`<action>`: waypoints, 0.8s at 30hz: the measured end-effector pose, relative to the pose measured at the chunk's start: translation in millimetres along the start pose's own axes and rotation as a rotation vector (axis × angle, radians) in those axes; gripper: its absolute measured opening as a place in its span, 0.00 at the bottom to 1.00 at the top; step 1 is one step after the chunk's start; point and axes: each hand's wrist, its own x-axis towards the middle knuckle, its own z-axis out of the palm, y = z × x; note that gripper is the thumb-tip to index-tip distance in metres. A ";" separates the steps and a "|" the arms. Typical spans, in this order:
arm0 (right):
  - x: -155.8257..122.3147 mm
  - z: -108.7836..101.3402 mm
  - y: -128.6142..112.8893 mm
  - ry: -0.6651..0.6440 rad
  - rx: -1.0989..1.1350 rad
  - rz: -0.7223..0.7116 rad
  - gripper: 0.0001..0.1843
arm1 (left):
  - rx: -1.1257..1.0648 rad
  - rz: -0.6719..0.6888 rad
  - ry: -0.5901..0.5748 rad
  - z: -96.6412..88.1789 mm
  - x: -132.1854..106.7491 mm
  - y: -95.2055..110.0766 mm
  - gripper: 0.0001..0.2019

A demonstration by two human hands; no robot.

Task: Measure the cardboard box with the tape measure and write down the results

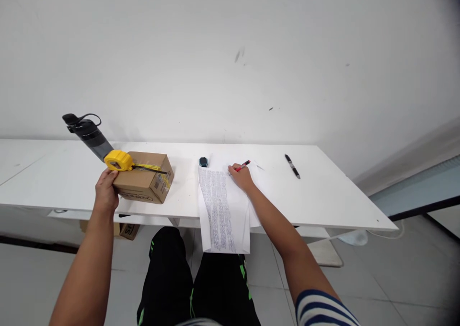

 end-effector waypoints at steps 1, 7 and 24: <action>-1.2 0.0 -0.1 0.052 -0.036 -0.032 0.20 | 0.008 0.003 -0.002 -0.2 -0.5 -0.3 0.21; -7.2 2.0 7.9 0.232 -0.355 -0.300 0.19 | 0.130 0.027 -0.017 -8.4 -8.4 -2.0 0.24; -2.0 16.9 17.5 0.272 -0.691 -0.539 0.27 | 0.196 0.032 -0.114 -25.6 -19.5 8.4 0.23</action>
